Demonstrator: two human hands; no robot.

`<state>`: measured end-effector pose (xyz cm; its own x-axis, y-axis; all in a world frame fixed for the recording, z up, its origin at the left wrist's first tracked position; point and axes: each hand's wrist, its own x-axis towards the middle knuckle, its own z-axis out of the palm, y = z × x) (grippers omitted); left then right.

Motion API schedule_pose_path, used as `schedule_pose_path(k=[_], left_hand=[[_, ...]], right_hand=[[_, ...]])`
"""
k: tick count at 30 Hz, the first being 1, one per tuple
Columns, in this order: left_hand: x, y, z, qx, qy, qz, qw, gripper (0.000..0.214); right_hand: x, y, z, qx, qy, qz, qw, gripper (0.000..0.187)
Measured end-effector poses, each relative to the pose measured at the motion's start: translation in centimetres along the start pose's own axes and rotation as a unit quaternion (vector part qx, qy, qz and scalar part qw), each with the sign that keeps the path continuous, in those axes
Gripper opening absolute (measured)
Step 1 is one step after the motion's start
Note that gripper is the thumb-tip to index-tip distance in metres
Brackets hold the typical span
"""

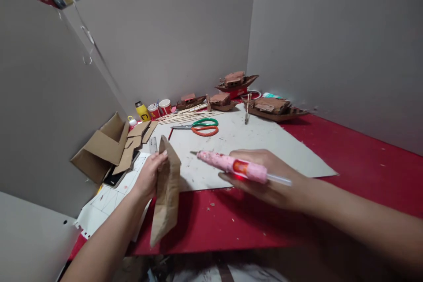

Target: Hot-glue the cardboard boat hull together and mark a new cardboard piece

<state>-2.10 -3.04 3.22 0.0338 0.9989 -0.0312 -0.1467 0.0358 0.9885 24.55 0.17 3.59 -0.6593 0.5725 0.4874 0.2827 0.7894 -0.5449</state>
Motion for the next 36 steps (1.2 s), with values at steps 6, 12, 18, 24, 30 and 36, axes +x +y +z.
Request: schedule_pose_path(k=[6, 12, 18, 24, 30, 36], left_hand=[[0.7, -1.0, 0.4, 0.086, 0.158, 0.099, 0.979, 0.020], [0.7, -1.7, 1.0, 0.126, 0.181, 0.131, 0.967, 0.007], [0.3, -1.5, 1.5, 0.218, 0.183, 0.161, 0.945, 0.007], [-0.3, -1.5, 1.9, 0.215, 0.153, 0.169, 0.950, 0.012], [-0.5, -1.7, 1.8, 0.209, 0.141, 0.187, 0.949, 0.014], [-0.5, -1.5, 1.8, 0.196, 0.157, 0.178, 0.952, 0.012]], right_hand=[[-0.1, 6.6, 0.0, -0.320, -0.124, 0.249, 0.906, 0.037], [-0.4, 7.0, -1.8, -0.361, -0.169, 0.257, 0.880, 0.047], [1.2, 0.9, 1.0, -0.098, 0.043, 0.154, 0.982, 0.032], [4.9, -1.7, 6.4, 0.038, 0.139, 0.101, 0.984, 0.014], [6.0, -1.7, 7.6, 0.042, 0.150, 0.108, 0.982, 0.015], [6.0, -1.7, 8.3, 0.029, 0.155, 0.106, 0.982, 0.015]])
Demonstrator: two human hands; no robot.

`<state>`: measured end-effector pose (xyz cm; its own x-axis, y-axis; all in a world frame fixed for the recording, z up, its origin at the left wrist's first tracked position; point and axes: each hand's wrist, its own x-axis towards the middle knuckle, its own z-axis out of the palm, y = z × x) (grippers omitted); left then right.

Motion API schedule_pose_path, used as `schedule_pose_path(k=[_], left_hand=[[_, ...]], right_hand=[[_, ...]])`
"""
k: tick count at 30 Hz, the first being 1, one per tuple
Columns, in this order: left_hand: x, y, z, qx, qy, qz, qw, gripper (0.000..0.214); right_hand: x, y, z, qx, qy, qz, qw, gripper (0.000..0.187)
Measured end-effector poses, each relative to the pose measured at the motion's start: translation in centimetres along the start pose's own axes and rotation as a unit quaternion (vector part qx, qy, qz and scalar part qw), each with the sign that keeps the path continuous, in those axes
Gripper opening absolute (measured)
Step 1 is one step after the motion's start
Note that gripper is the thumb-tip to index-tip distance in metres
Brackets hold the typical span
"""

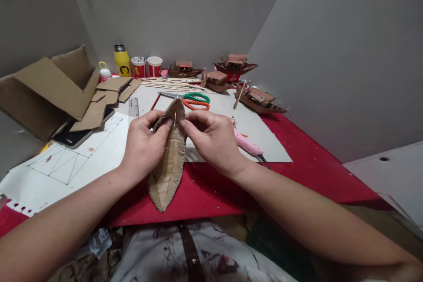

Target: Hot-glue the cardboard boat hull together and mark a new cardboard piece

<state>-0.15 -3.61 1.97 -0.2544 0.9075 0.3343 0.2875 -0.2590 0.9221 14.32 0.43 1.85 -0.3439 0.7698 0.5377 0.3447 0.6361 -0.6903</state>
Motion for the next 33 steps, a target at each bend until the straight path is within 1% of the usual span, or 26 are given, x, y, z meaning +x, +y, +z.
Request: schedule_pose_path(k=[4, 9, 12, 17, 21, 26, 30, 33], left_hand=[[-0.07, -0.22, 0.10, 0.006, 0.001, 0.020, 1.000, 0.012], [-0.25, -0.29, 0.13, 0.074, 0.033, 0.080, 0.994, 0.005], [-0.24, -0.20, 0.14, 0.096, 0.028, 0.098, 0.990, 0.006], [-0.18, -0.37, 0.38, 0.094, 0.021, 0.095, 0.991, 0.007], [-0.26, -0.38, 0.55, 0.101, 0.023, 0.106, 0.989, 0.009], [-0.20, -0.44, 0.46, 0.106, 0.022, 0.109, 0.988, 0.010], [-0.06, -0.55, 0.28, 0.096, 0.016, 0.103, 0.990, 0.007], [-0.14, -0.49, 0.31, 0.081, 0.017, 0.103, 0.991, 0.005]], right_hand=[[-0.04, 0.16, 0.23, 0.006, 0.006, -0.013, 1.000, 0.015], [-0.15, 0.47, 0.43, 0.011, 0.013, -0.029, 0.999, 0.013], [-0.21, 0.53, 0.45, 0.002, 0.014, -0.038, 0.999, 0.013], [-0.25, 0.52, 0.48, -0.014, 0.027, -0.045, 0.999, 0.013], [-0.24, 0.59, 0.61, -0.014, 0.031, -0.045, 0.998, 0.013], [-0.13, 0.80, 0.84, -0.017, 0.033, -0.045, 0.998, 0.014], [-0.04, 0.67, 0.58, 0.033, 0.015, -0.021, 0.999, 0.014], [-0.09, 0.30, 0.15, 0.073, 0.025, -0.001, 0.997, 0.010]])
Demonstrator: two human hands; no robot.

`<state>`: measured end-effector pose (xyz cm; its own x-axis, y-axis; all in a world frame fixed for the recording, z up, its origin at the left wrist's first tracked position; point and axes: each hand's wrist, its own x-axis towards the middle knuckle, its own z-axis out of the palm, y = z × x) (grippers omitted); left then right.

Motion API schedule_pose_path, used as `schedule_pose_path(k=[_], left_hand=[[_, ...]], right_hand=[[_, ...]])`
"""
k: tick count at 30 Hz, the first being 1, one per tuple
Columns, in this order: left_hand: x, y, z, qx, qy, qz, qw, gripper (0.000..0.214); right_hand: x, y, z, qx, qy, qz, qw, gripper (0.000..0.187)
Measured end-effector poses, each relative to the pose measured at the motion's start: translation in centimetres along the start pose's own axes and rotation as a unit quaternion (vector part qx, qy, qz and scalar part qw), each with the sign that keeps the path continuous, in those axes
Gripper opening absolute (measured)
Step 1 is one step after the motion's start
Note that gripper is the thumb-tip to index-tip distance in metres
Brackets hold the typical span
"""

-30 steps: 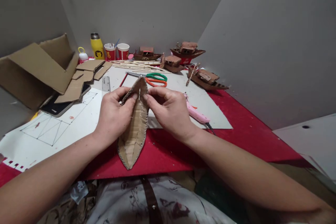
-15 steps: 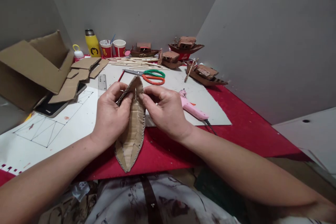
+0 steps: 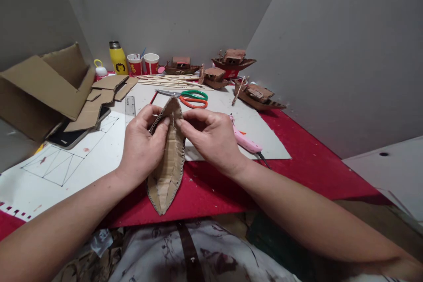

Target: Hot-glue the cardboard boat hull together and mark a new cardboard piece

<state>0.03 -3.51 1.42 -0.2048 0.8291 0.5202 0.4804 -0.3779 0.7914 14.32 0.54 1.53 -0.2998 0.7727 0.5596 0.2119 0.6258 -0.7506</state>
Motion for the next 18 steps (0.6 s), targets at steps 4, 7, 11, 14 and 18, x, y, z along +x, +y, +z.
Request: schedule_pose_path(k=[4, 7, 11, 14, 18], left_hand=[[-0.21, 0.40, 0.03, -0.003, 0.002, 0.008, 1.000, 0.005], [-0.24, 0.70, -0.08, 0.000, -0.007, 0.015, 1.000, 0.008], [-0.20, 0.81, -0.25, 0.000, -0.002, 0.009, 1.000, 0.010], [-0.30, 0.72, -0.30, 0.032, 0.008, 0.016, 0.999, 0.011], [-0.48, 0.67, -0.26, 0.077, 0.021, 0.025, 0.997, 0.014]], right_hand=[[-0.16, -0.29, -0.18, -0.027, 0.039, -0.030, 0.998, 0.008], [-0.28, -0.10, -0.09, -0.064, 0.056, -0.068, 0.994, 0.009], [-0.43, 0.12, -0.05, -0.088, 0.050, -0.104, 0.989, 0.010], [-0.51, 0.06, -0.07, -0.100, 0.036, -0.100, 0.989, 0.010], [-0.57, -0.03, 0.05, -0.110, 0.010, -0.089, 0.990, 0.011]])
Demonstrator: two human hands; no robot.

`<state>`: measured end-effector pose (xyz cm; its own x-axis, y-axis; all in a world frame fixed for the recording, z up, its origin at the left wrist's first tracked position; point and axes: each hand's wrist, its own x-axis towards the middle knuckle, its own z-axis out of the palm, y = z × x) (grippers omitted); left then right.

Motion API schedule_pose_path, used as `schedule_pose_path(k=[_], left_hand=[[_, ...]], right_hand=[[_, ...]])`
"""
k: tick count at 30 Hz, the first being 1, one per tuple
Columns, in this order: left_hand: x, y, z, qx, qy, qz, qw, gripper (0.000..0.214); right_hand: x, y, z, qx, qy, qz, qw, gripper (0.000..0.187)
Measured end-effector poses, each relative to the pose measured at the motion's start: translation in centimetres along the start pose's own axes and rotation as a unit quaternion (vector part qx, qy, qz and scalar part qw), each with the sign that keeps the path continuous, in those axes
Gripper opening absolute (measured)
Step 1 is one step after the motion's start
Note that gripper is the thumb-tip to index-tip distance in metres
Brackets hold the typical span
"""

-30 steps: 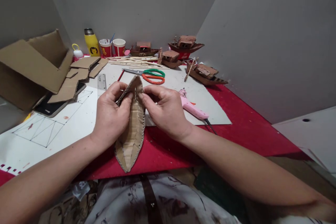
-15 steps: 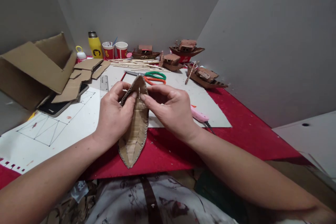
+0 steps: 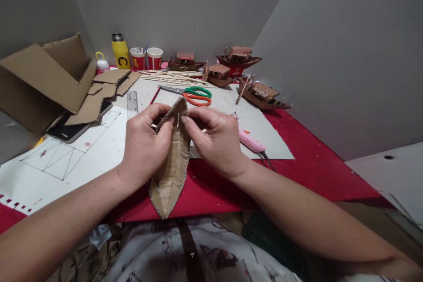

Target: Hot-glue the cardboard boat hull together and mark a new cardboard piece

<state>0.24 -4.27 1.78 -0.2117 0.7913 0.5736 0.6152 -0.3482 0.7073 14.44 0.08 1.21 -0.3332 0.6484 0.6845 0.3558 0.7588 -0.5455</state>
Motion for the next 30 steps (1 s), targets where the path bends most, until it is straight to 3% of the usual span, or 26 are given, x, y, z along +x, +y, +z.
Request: schedule_pose_path(k=[13, 17, 21, 24, 26, 30], left_hand=[[0.1, -0.3, 0.6, -0.028, -0.003, -0.035, 0.999, 0.012], [0.4, -0.7, 1.1, -0.080, -0.009, -0.073, 0.994, 0.007], [1.3, -1.9, 1.4, -0.172, -0.001, -0.151, 0.974, 0.007], [2.4, -3.5, 1.2, -0.227, 0.072, -0.216, 0.947, 0.018], [3.0, -4.5, 1.2, -0.244, 0.121, -0.252, 0.929, 0.023], [2.9, -5.0, 1.1, -0.251, 0.114, -0.280, 0.919, 0.023]], right_hand=[[-0.1, 0.4, 0.7, 0.009, -0.006, 0.035, 0.999, 0.014], [0.3, 1.1, 1.3, 0.037, -0.025, 0.060, 0.997, 0.015], [1.4, 1.5, 1.2, 0.091, -0.070, 0.119, 0.986, 0.015], [1.3, 1.2, 0.5, 0.066, -0.116, 0.166, 0.977, 0.045], [0.7, 0.9, 0.0, 0.041, -0.179, 0.197, 0.963, 0.062], [-0.2, 0.9, -0.6, 0.001, -0.282, 0.204, 0.938, 0.049]])
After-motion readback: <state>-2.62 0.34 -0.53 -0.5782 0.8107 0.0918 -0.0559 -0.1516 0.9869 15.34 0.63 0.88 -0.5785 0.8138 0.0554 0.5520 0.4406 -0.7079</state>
